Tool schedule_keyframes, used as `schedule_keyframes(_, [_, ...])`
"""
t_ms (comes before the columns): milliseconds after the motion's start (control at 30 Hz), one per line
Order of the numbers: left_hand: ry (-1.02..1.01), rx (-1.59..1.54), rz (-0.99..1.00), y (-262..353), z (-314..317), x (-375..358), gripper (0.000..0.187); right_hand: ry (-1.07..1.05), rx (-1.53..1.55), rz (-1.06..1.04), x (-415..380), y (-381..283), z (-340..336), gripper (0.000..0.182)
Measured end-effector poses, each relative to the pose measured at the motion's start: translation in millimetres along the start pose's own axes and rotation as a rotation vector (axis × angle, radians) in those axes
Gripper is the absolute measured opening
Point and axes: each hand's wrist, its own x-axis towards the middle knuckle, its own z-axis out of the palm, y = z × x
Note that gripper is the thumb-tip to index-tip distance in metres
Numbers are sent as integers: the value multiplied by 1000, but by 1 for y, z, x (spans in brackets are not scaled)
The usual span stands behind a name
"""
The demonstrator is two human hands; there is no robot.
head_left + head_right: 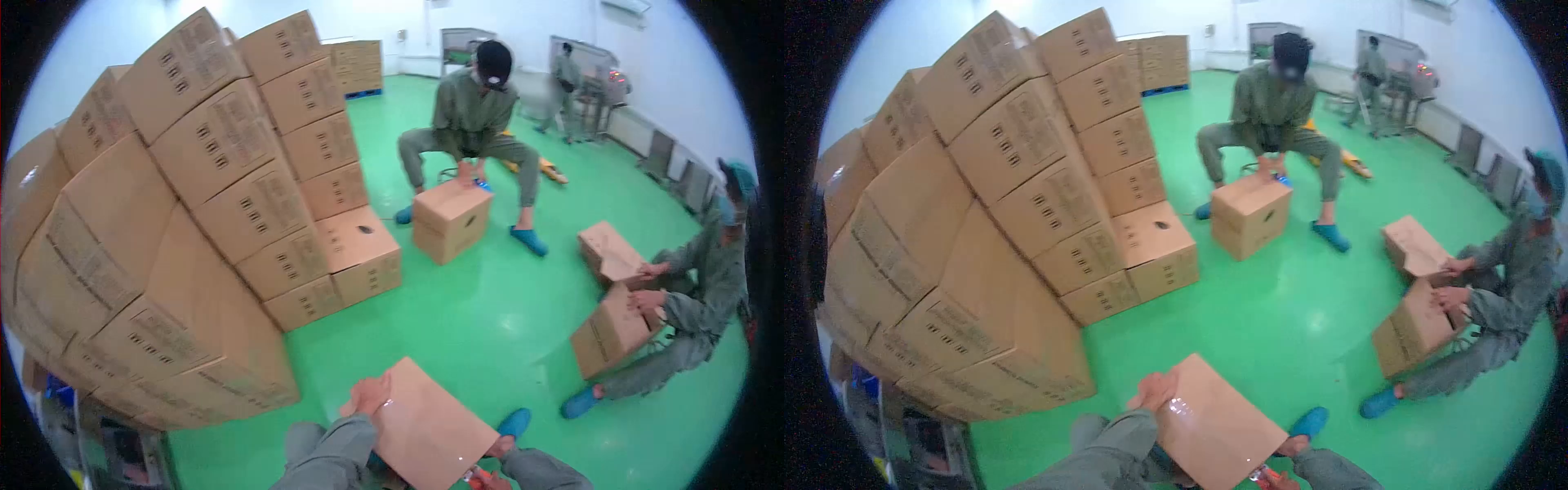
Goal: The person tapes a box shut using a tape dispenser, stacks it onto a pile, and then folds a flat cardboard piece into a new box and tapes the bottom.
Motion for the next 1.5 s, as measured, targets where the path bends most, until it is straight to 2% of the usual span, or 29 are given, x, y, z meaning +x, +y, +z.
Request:
schedule_keyframes(67, [102, 9, 88, -1, -4, 9, 78, -31, 36, -82, 30, -4, 11, 40])
schedule_keyframes(100, [119, 13, 58, 0, -5, 15, 78, -36, 52, -119, 42, -7, 13, 40])
schedule_keyframes(300, [63, 56, -2, 4, -2, 31, 79, 26, 168, -300, 88, -26, 26, 44])
schedule_keyframes(467, [32, 15, 48, 4, -1, 19, 79, 188, 202, -386, 63, -41, 13, 48])
schedule_keyframes(500, [59, -8, 63, 8, 2, 18, 79, 222, 195, -436, 73, -49, 2, 49])
schedule_keyframes(567, [276, 45, 111, -12, 13, 22, 80, 279, 231, -529, 94, -71, 7, 50])
schedule_keyframes(600, [258, 53, 118, -14, 5, 20, 80, 313, 251, -531, 82, -72, 14, 51])
schedule_keyframes(667, [-49, -25, 70, -9, -8, 11, 82, 410, 275, -502, 35, -66, 21, 52])
schedule_keyframes(700, [-76, -28, 100, -13, -5, 4, 82, 468, 273, -501, 14, -65, 18, 53])
schedule_keyframes(800, [-25, -43, 97, 2, -5, 1, 83, 625, 256, -574, -20, -77, -6, 56])
schedule_keyframes(867, [-107, -59, 126, -10, 6, -3, 82, 690, 279, -653, -23, -90, -7, 57])
schedule_keyframes(933, [63, -70, 218, -10, 14, -23, 81, 710, 331, -765, -8, -112, -4, 59])
schedule_keyframes(1067, [133, -81, 387, 29, -81, -82, 79, 587, 386, -1002, 25, -175, -21, 62])
schedule_keyframes(1133, [383, -179, 422, 51, -146, -112, 78, 552, 419, -1078, 18, -203, -19, 64])
schedule_keyframes(1200, [586, -165, 525, 59, -255, -195, 73, 564, 460, -1149, 3, -230, -16, 65])
schedule_keyframes(1267, [729, -372, 664, 39, -347, -288, 69, 591, 500, -1228, -7, -261, -15, 67])
schedule_keyframes(1333, [1196, -474, 991, 4, -404, -369, 67, 611, 539, -1326, -12, -303, -21, 69])
schedule_keyframes(1400, [1385, -439, 1215, -30, -447, -427, 79, 628, 590, -1423, -20, -349, -23, 70])
schedule_keyframes(1433, [1413, -427, 1227, -43, -460, -449, 79, 513, 691, -1448, -30, -406, -32, 69])
schedule_keyframes(1500, [1504, -660, 1183, -56, -482, -479, 83, 281, 823, -1532, -27, -534, -72, 66])
